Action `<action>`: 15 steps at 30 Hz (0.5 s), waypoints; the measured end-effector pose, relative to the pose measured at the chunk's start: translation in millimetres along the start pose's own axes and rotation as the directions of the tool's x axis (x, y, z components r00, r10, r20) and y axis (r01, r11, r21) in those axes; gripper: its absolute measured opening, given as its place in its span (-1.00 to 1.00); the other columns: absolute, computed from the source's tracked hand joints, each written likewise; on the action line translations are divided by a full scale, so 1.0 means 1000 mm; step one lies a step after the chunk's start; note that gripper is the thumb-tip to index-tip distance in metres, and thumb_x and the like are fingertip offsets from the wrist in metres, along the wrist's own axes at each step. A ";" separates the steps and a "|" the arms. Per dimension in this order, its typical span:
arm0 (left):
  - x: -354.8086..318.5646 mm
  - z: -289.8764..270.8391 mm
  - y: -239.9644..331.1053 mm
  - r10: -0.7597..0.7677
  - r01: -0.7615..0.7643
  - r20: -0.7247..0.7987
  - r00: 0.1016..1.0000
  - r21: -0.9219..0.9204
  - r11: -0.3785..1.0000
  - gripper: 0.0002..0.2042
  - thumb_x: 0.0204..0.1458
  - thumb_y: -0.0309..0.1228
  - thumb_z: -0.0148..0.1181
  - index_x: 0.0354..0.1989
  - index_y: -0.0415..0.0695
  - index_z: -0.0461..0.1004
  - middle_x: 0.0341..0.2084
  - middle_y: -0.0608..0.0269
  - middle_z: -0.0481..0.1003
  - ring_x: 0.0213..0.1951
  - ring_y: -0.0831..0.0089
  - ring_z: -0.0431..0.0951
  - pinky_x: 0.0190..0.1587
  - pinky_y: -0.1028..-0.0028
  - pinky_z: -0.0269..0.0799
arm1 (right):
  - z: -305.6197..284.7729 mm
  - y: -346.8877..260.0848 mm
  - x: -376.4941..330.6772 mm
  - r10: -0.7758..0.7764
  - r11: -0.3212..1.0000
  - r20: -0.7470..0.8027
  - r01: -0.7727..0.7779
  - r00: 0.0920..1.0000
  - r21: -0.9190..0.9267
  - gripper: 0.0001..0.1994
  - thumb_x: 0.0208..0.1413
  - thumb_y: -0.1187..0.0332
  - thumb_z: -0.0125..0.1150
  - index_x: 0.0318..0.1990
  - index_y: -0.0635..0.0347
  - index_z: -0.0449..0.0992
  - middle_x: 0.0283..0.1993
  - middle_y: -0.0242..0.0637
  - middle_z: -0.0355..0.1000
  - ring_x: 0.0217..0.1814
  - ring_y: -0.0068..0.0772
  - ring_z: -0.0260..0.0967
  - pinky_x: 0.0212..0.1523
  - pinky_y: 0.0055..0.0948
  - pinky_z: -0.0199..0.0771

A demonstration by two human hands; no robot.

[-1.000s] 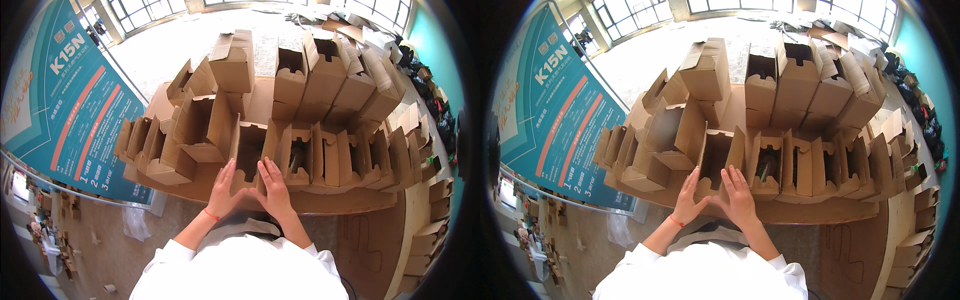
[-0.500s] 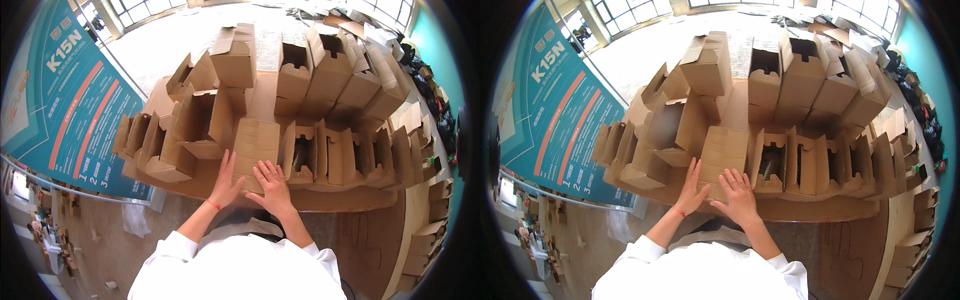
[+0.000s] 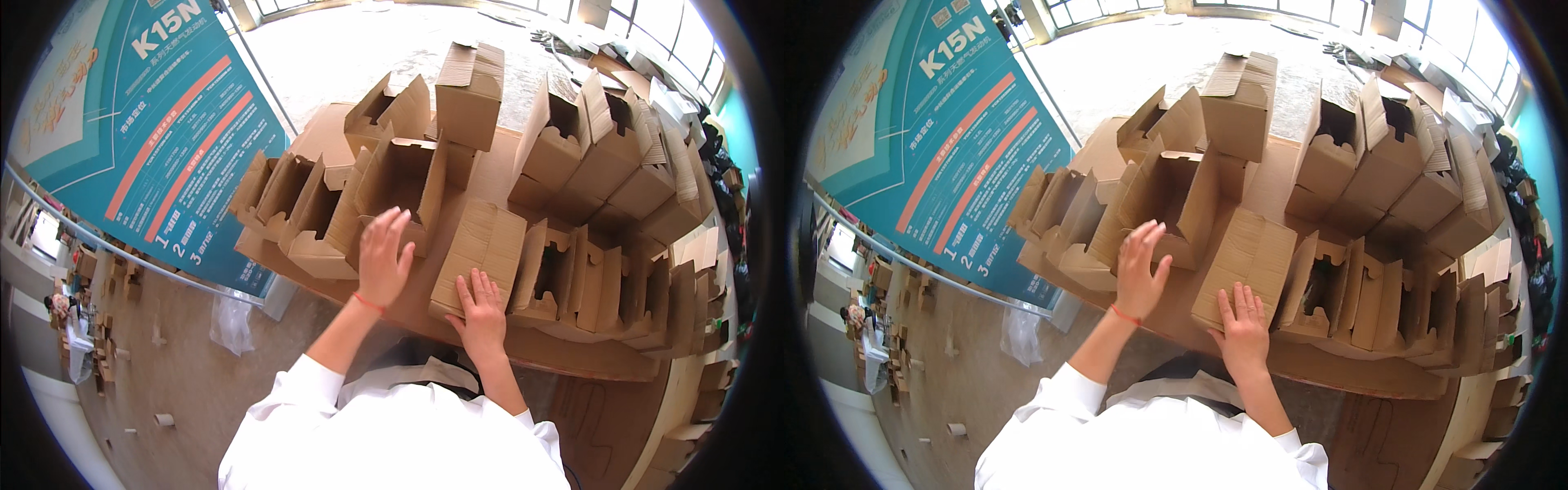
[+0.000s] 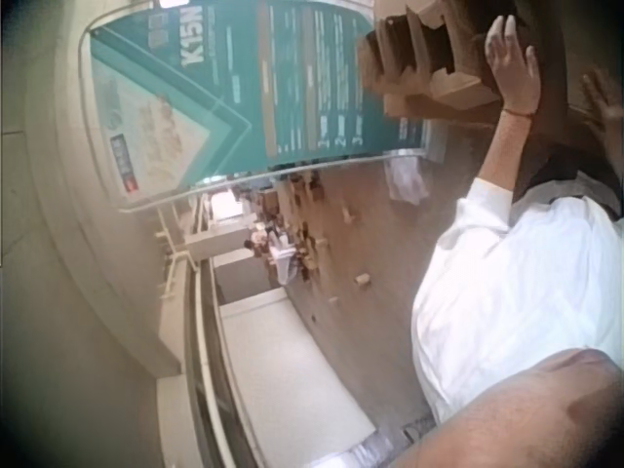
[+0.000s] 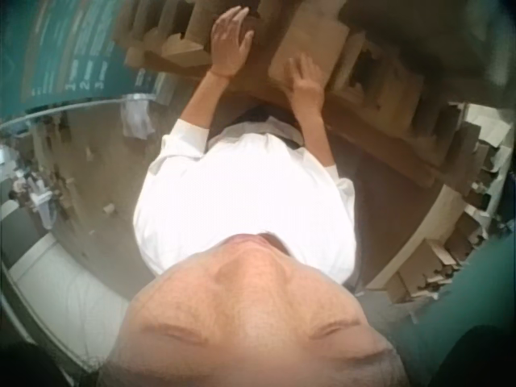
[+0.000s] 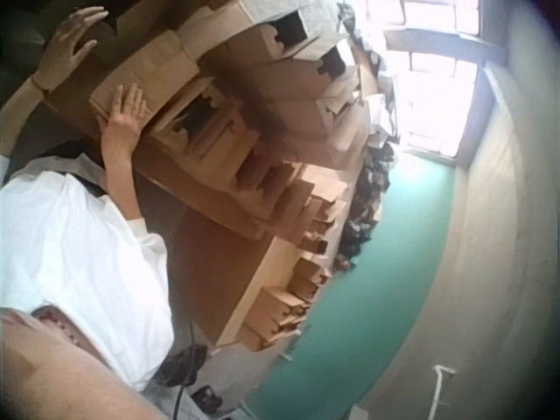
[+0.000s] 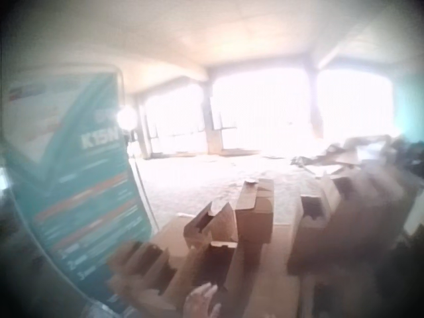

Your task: The person places water bottles into cardboard boxes. They insert bottles one by one into the boxes on a table and then move the filled boxes to an adjacent table.

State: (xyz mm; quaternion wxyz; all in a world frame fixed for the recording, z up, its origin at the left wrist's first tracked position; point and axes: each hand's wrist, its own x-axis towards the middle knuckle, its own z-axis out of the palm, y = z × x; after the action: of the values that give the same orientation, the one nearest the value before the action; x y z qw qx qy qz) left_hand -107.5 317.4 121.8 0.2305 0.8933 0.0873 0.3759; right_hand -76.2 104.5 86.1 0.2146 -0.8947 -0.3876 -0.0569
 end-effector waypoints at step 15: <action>-0.026 -0.063 -0.019 0.248 -0.206 0.436 0.865 -0.141 0.968 -0.89 -0.08 -0.59 0.16 -0.38 -0.10 0.54 -0.36 0.26 0.51 -0.05 0.30 0.49 0.26 0.17 0.17 | -0.003 -0.008 0.000 0.036 0.998 -0.012 -0.035 0.999 0.050 -0.23 -0.27 0.34 0.48 0.23 0.07 0.32 0.34 -0.12 0.16 0.40 -0.08 0.07 0.38 -0.13 0.04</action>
State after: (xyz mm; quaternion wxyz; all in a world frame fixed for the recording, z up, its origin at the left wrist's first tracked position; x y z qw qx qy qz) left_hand -169.7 347.3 134.8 0.2384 0.9487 -0.0912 0.1868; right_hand -81.8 108.4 92.2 0.2401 -0.8955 -0.3715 -0.0493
